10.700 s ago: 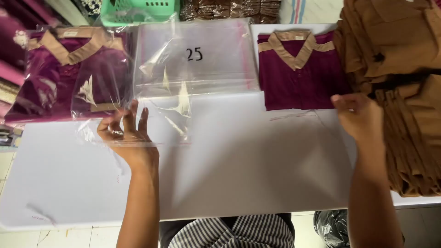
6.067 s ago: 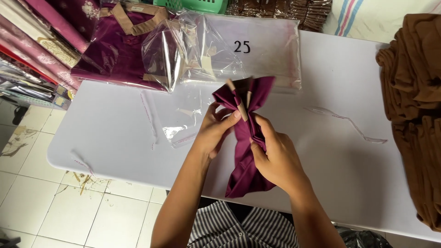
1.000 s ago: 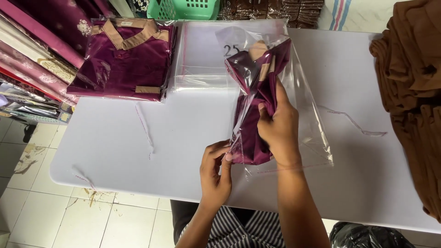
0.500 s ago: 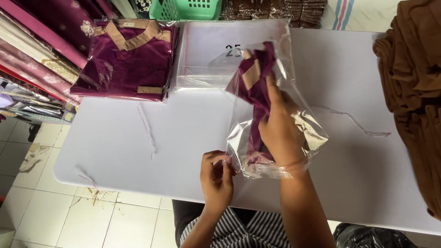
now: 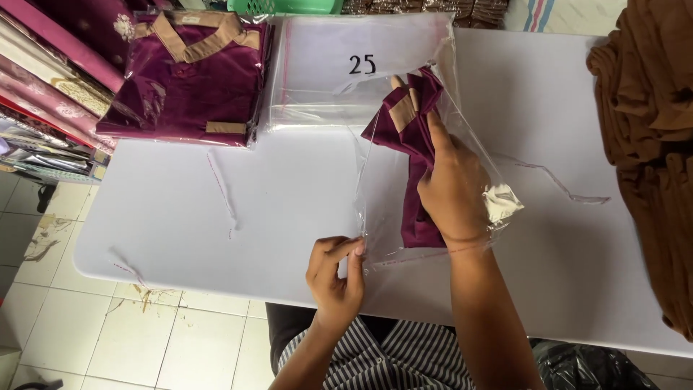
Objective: Packing folded shirts into clear plastic bags for shipping or storage.
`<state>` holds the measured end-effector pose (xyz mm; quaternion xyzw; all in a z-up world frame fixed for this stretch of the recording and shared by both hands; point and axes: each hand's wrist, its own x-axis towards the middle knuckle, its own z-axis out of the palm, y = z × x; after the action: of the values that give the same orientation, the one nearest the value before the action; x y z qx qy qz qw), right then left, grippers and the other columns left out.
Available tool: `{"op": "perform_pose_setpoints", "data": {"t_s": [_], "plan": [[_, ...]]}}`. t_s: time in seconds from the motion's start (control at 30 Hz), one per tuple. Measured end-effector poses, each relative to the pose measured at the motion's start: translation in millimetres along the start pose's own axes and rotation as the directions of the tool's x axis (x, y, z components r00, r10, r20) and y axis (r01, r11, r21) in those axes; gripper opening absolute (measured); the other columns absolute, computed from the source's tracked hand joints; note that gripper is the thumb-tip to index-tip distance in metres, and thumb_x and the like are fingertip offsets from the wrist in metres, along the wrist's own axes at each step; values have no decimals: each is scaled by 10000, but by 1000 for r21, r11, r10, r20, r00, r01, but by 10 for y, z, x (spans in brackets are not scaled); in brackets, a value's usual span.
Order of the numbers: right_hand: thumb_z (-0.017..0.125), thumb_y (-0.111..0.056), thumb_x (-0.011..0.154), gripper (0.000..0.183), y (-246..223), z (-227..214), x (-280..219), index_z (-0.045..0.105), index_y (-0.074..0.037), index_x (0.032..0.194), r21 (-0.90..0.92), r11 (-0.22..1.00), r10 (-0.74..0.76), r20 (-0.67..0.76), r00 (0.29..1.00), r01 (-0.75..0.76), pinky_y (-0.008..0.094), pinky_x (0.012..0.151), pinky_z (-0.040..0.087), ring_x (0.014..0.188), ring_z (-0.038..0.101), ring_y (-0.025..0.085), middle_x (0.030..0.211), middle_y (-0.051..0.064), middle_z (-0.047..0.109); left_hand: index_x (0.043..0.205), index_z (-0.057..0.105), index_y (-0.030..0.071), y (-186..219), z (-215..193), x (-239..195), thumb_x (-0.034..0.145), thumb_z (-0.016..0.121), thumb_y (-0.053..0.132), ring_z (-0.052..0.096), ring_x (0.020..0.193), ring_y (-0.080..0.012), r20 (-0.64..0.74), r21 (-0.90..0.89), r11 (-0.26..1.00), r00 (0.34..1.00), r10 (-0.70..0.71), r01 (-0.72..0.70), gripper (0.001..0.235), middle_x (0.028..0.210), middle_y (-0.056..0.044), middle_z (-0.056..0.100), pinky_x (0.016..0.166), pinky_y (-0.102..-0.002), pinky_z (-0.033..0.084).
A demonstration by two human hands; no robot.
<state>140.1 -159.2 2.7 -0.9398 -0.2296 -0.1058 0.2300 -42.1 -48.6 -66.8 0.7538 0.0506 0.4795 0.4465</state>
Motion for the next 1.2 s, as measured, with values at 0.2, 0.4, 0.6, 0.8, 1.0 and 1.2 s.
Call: {"op": "perform_pose_setpoints", "data": {"t_s": [0.2,0.4,0.6,0.8,1.0,1.2], "plan": [[572,92,831,833,149,212,26,344,-52,1620,273,959,-85,37,996,72,374,1190,416,1493,464,309,1655,159,440,1290,639,52,42,70,-20,952,771,125,629,1078,-228,82,46,992,989,-123,119,371,1236,-155,564,778,-288,642],[587,-251,939,729,-21,172,-21,361,-224,1632,74,993,68,268,961,-90,569,933,488,1255,584,440,1449,139,626,1148,671,33,24,54,-35,997,675,34,673,853,-198,60,-7,997,995,-77,78,151,1076,-135,596,746,-269,624],[621,-546,949,909,-136,50,-133,172,-240,1677,61,996,52,243,969,-68,632,810,527,1257,593,460,1572,167,512,1041,701,67,38,50,-33,959,728,52,660,872,-198,7,26,1000,1000,-4,4,87,985,-87,622,773,-293,585],[478,-325,1122,572,133,243,-323,386,-72,1628,213,907,-362,-42,931,363,557,1253,306,1528,361,488,1682,308,277,1016,702,59,60,57,-30,973,685,20,646,845,-184,-12,-17,1000,1000,12,-12,61,943,-77,627,730,-274,583],[605,-309,1056,575,50,117,-363,587,124,1433,9,902,-427,-135,894,432,613,1272,330,1545,286,543,1636,298,381,1231,571,13,154,43,79,992,669,210,613,1158,-308,52,25,996,995,-88,86,326,1186,-187,549,953,-361,584],[659,-324,894,852,-79,297,-245,335,-15,1618,299,950,-115,69,991,90,454,1153,429,1410,521,428,1529,305,536,1575,297,77,209,37,135,944,671,370,466,1480,-439,340,-353,827,883,-323,438,790,1634,-189,296,1088,-506,561]]}}
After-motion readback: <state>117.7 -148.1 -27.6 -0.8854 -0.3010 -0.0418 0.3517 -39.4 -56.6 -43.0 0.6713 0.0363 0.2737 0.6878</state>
